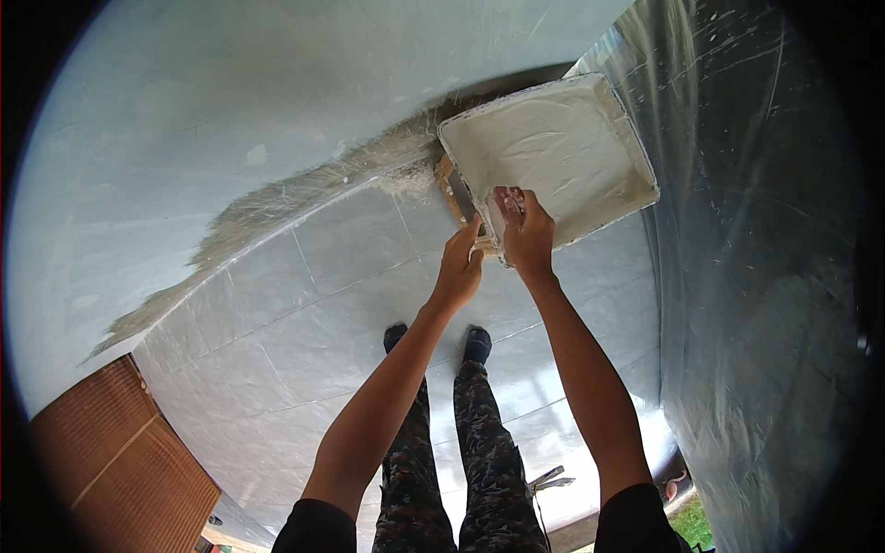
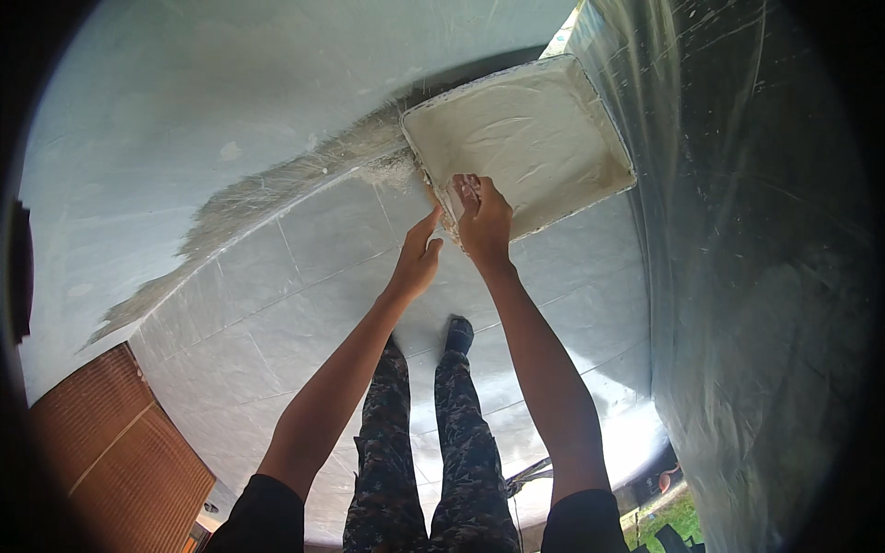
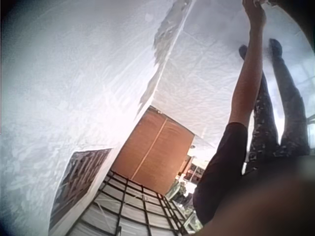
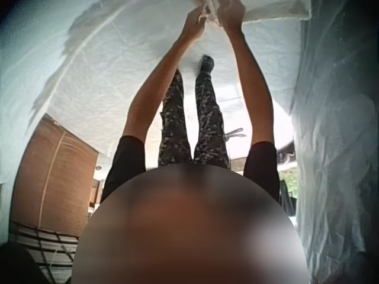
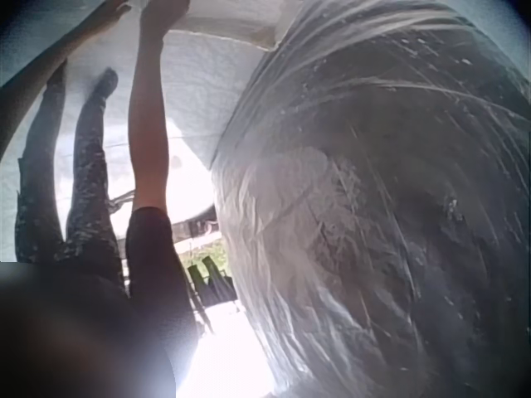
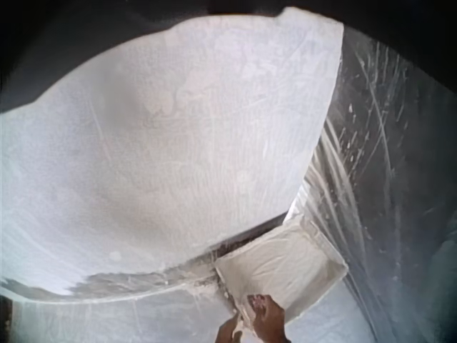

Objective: The person applies plaster to a wall using a putty knife, repeatedly scooping plaster paste from a tray on the floor and spreading it onto the wall.

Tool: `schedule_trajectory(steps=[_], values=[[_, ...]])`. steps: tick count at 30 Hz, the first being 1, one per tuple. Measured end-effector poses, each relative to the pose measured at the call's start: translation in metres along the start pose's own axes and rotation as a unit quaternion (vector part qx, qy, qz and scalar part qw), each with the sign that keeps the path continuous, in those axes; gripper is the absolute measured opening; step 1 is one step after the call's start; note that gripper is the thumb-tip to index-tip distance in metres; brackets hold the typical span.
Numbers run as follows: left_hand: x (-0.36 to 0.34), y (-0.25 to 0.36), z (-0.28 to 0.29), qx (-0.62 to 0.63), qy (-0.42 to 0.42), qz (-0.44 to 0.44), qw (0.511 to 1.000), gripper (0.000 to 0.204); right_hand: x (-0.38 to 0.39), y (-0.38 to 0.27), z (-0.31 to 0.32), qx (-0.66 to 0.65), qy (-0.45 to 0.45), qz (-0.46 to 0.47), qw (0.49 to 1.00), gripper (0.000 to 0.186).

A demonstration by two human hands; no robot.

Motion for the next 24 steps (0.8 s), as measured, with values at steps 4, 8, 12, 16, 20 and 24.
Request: schedule_trajectory(steps=[4,8,12,16,20,24], values=[[-0.002,0.002,0.0,-0.002,-0.005,0.008,1.0,0.062,-0.009,0.015,0.006,-0.102,-0.039,-0.128,0.986,0.021],[-0.003,-0.002,-0.001,0.001,-0.007,0.003,1.0,0.063,-0.015,0.016,0.004,-0.074,-0.028,-0.131,0.988,0.023],[-0.005,-0.007,0.0,0.039,-0.021,-0.025,0.999,0.065,-0.026,0.025,-0.006,-0.078,-0.027,-0.119,0.989,0.024],[-0.005,-0.008,0.01,0.039,-0.043,-0.035,0.998,0.065,-0.042,0.035,-0.009,-0.112,-0.026,-0.137,0.984,0.026],[0.009,0.004,0.027,0.026,0.006,-0.029,0.999,0.064,-0.05,0.031,0.011,-0.243,-0.051,-0.271,0.93,0.026],[0.014,0.036,0.072,0.023,0.076,-0.017,0.997,0.059,-0.051,0.01,0.04,-0.517,-0.035,-0.282,0.808,0.034]])
Point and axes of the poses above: each hand's wrist, its own x-axis away from the middle knuckle, its own z-axis out of the back of the hand, y = z × x, the point moved 1 cm from there along -x, towards the middle knuckle, and after that the axes turned 2 degrees about x, right-handed, at the moved point
